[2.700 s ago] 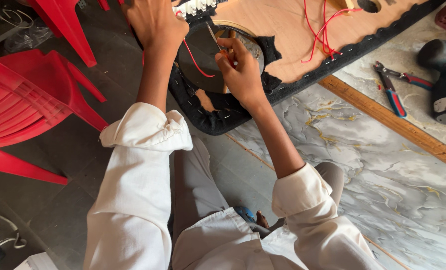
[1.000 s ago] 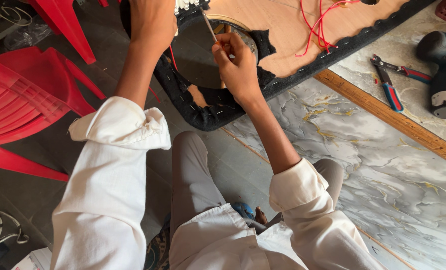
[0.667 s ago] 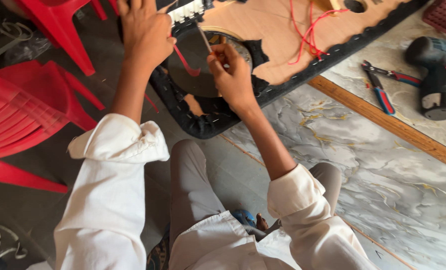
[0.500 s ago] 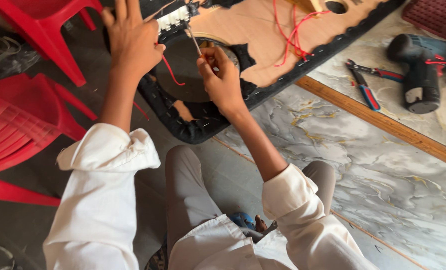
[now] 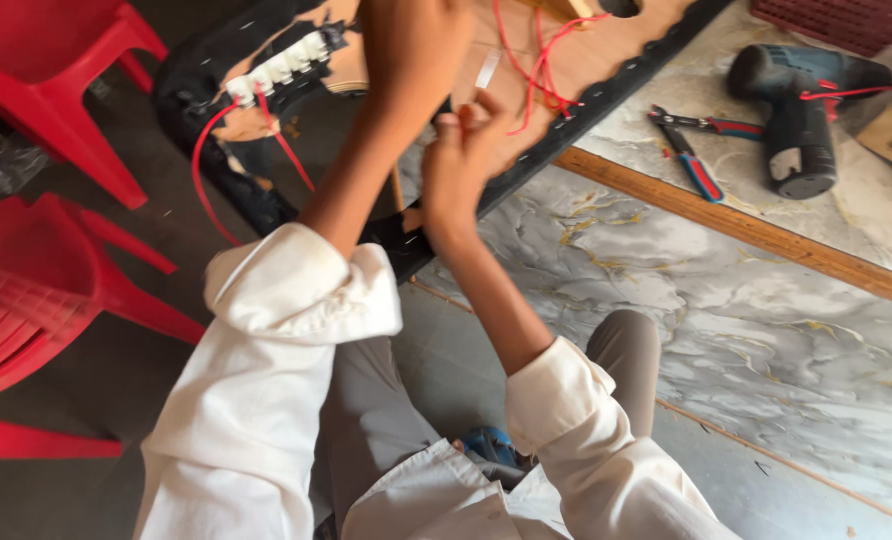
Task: The person is wiring red electrical wires into a white terminal block mounted on a wooden board. They use a screwdriver to tighten the screws and secure the wires in place.
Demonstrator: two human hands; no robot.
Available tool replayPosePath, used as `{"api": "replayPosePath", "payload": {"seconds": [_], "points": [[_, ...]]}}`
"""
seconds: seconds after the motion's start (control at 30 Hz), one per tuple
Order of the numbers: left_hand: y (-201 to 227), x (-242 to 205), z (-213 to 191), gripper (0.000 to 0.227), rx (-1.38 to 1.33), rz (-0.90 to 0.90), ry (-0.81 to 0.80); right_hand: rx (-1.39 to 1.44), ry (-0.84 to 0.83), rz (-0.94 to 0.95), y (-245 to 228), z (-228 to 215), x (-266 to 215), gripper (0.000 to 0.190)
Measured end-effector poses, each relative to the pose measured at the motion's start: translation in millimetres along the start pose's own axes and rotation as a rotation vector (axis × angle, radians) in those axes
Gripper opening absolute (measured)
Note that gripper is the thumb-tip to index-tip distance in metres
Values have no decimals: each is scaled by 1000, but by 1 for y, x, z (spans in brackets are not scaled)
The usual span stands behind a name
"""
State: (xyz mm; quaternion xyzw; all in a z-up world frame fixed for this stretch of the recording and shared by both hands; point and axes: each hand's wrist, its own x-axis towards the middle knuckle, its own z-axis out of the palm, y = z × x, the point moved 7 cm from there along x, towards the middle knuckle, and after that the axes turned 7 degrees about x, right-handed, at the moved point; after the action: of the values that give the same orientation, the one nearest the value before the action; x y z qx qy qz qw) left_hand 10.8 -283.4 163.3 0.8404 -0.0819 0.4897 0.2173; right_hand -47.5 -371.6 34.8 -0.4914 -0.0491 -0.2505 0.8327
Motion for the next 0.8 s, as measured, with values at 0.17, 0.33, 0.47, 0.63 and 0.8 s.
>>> {"api": "replayPosePath", "payload": {"seconds": [0.17,0.33,0.47,0.63,0.8], "points": [[104,0,110,19,-301,234,-173,-413,-321,-329,1,36,-26,50],[125,-17,203,10,190,355,-320,-506,-309,-289,-1,47,-47,43],[87,-28,238,26,420,255,-270,-556,-273,-279,-8,58,-45,38],[72,-28,240,14,250,308,-79,-609,-275,-262,-10,55,-36,35],[59,6,231,9,-140,83,-90,-583,-297,-188,-5,53,-46,34]]}}
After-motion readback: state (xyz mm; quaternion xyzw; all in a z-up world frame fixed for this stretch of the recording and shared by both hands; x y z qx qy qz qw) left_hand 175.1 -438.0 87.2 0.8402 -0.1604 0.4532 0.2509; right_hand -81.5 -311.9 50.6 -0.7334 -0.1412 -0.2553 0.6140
